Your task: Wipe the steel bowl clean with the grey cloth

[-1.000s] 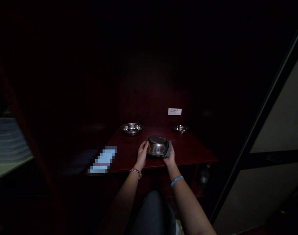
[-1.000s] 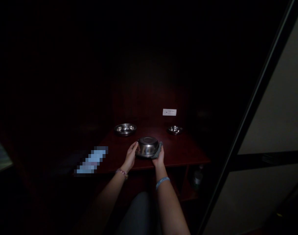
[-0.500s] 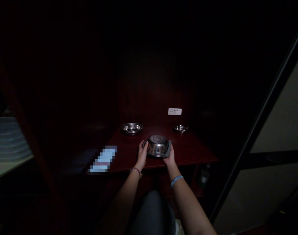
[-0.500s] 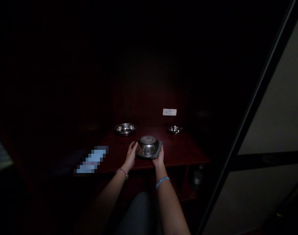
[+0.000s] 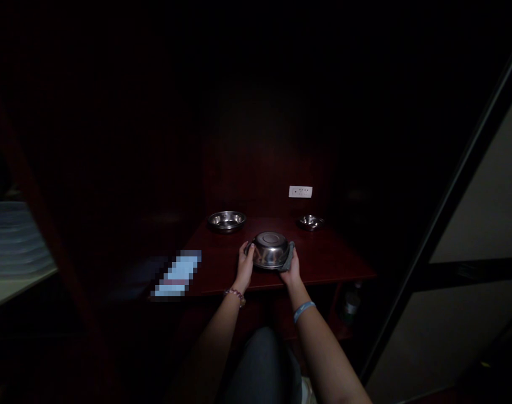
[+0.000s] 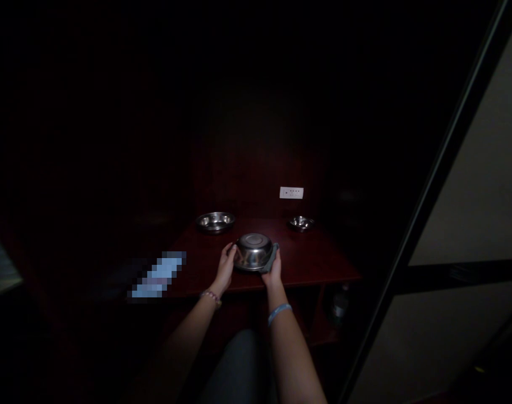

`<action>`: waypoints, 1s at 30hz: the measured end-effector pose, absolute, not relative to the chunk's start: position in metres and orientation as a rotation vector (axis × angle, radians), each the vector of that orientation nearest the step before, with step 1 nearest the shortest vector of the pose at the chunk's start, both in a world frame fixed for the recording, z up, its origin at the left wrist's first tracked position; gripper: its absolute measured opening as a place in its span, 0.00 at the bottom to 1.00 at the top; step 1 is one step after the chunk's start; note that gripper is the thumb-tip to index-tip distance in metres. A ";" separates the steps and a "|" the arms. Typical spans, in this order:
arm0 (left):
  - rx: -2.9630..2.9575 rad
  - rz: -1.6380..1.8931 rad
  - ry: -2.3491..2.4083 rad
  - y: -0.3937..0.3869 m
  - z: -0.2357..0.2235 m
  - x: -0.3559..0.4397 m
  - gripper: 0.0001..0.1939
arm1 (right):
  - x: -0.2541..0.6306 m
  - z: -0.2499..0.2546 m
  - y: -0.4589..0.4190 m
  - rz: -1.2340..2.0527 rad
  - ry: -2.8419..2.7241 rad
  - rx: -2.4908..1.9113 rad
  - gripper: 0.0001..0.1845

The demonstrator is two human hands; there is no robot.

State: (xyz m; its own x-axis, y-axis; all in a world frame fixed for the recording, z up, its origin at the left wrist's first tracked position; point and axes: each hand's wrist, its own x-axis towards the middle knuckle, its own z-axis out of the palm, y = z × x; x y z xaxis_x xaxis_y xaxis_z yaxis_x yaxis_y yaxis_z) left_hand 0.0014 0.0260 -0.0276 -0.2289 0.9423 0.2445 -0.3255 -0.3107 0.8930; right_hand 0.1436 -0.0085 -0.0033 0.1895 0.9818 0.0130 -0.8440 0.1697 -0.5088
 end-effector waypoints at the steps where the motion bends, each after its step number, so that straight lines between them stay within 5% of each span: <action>1: 1.036 1.706 0.903 0.026 -0.028 0.001 0.25 | 0.144 -0.003 -0.009 1.349 -0.370 -0.430 0.22; 30: 1.053 1.727 0.901 0.019 -0.023 0.000 0.23 | 0.144 -0.007 -0.005 1.364 -0.373 -0.408 0.21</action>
